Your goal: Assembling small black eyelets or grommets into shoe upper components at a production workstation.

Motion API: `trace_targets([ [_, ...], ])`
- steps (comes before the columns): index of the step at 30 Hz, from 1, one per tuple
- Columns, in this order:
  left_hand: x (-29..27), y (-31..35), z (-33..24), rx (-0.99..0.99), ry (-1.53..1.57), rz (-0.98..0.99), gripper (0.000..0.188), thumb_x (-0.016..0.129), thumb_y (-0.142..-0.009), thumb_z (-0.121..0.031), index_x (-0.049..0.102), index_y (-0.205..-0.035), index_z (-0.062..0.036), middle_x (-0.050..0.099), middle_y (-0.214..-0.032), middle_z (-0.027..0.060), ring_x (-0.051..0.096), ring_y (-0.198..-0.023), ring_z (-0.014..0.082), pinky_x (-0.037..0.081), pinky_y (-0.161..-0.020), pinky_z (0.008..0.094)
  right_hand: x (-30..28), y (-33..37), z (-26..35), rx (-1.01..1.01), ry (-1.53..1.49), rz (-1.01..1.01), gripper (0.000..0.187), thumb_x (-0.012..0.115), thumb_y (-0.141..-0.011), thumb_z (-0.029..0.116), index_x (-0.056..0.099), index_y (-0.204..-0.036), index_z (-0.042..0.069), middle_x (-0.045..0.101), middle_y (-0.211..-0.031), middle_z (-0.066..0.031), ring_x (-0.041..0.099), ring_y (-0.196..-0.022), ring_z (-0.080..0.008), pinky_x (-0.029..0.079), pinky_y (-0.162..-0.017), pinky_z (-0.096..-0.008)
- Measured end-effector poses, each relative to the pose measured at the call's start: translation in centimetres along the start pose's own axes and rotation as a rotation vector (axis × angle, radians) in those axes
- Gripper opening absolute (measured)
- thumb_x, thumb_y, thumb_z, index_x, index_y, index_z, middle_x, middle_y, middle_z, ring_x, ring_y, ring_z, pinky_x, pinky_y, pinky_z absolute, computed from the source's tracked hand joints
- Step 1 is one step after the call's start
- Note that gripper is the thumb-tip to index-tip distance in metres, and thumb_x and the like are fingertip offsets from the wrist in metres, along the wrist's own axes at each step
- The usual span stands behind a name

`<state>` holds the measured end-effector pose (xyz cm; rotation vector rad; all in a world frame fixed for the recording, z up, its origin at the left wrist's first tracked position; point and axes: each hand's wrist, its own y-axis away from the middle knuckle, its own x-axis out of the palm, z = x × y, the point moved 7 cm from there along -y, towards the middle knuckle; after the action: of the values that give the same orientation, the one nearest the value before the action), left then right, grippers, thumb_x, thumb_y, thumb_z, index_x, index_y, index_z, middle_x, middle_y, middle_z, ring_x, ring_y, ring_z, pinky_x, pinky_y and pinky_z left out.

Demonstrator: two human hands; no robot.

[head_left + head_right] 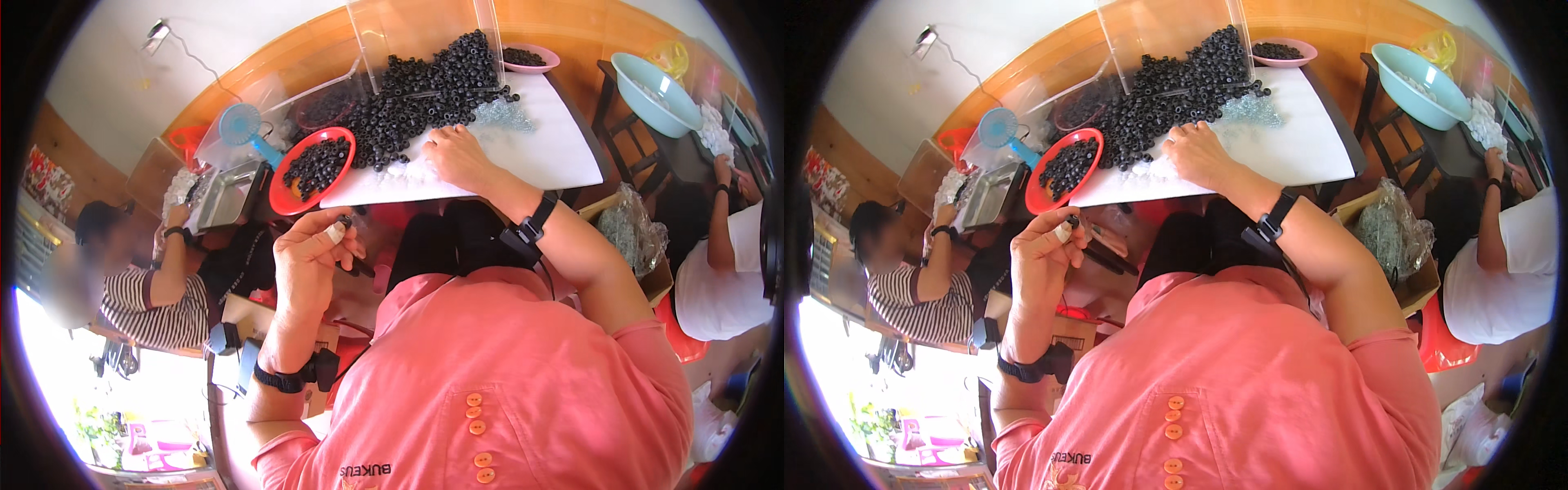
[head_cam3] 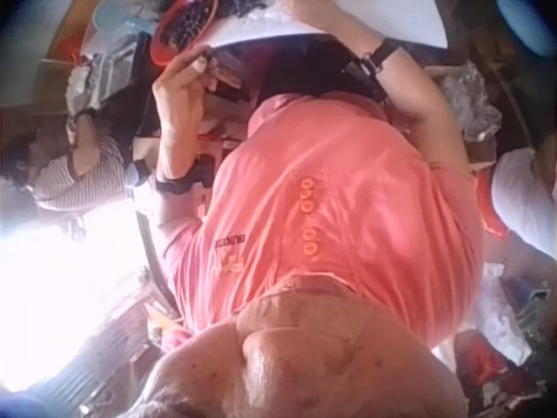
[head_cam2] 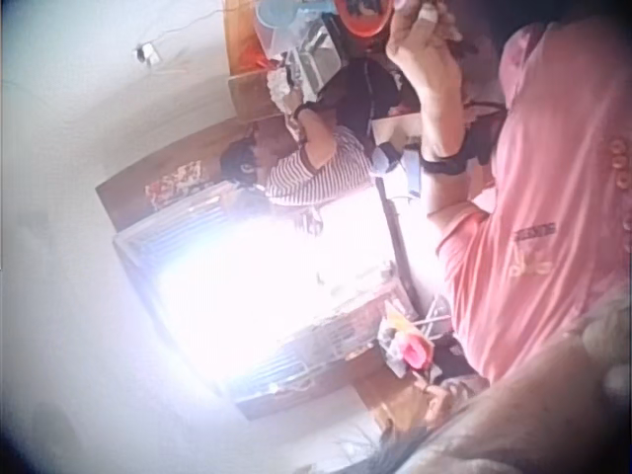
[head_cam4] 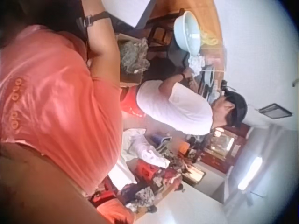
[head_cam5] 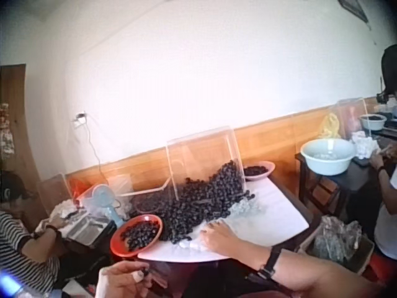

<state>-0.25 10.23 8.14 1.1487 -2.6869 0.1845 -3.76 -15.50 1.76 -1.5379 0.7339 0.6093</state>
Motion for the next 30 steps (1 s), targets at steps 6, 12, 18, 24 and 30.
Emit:
trace_targets([
  [6, -1.1, 2.9, 3.2, -0.029, 0.022, -0.014, 0.023, 0.062, -0.088, 0.000, 0.065, -0.109, 0.0087, 0.067, -0.085, 0.0142, 0.063, -0.068, 0.0170, 0.049, -0.054, 0.0257, -0.4, -0.5, 0.6, 0.032, 0.034, 0.070, 0.012, 0.060, -0.081, 0.018, 0.068, -0.084, 0.010, 0.062, -0.094, -0.0094, 0.060, -0.095, -0.0273, 0.041, -0.081, -0.0431],
  [12, 0.8, 1.4, 6.2, -0.160, -0.078, 0.087, 0.025, 0.061, -0.090, -0.003, 0.064, -0.112, 0.0091, 0.066, -0.085, 0.0131, 0.063, -0.069, 0.0170, 0.050, -0.056, 0.0262, 0.5, -0.6, -1.0, 0.223, 0.045, 0.144, 0.015, 0.063, -0.081, 0.018, 0.070, -0.091, 0.009, 0.063, -0.100, -0.0088, 0.060, -0.101, -0.0267, 0.042, -0.083, -0.0438],
  [18, 3.1, -0.3, 9.6, -0.241, -0.103, 0.153, 0.027, 0.064, -0.090, -0.005, 0.065, -0.114, 0.0073, 0.066, -0.086, 0.0123, 0.063, -0.070, 0.0157, 0.050, -0.056, 0.0262, 0.4, -0.7, -0.5, 0.188, 0.041, 0.131, 0.014, 0.062, -0.081, 0.016, 0.069, -0.091, 0.009, 0.063, -0.100, -0.0090, 0.061, -0.099, -0.0271, 0.043, -0.084, -0.0446],
  [24, 5.2, -0.8, 10.7, -0.287, -0.070, 0.132, 0.025, 0.064, -0.090, -0.004, 0.065, -0.112, 0.0068, 0.066, -0.088, 0.0120, 0.063, -0.072, 0.0149, 0.050, -0.056, 0.0257, 0.3, -0.6, -0.3, 0.047, 0.015, 0.053, 0.013, 0.059, -0.079, 0.011, 0.068, -0.087, 0.007, 0.062, -0.096, -0.0104, 0.060, -0.095, -0.0293, 0.043, -0.083, -0.0441],
  [30, 4.7, -0.5, 10.1, -0.257, -0.104, -0.003, 0.024, 0.064, -0.090, -0.003, 0.066, -0.112, 0.0070, 0.067, -0.087, 0.0121, 0.063, -0.071, 0.0146, 0.050, -0.055, 0.0249, 0.4, -1.6, -0.5, 0.209, -0.061, 0.123, 0.014, 0.058, -0.080, 0.008, 0.069, -0.088, 0.007, 0.064, -0.098, -0.0105, 0.061, -0.097, -0.0290, 0.046, -0.082, -0.0450],
])
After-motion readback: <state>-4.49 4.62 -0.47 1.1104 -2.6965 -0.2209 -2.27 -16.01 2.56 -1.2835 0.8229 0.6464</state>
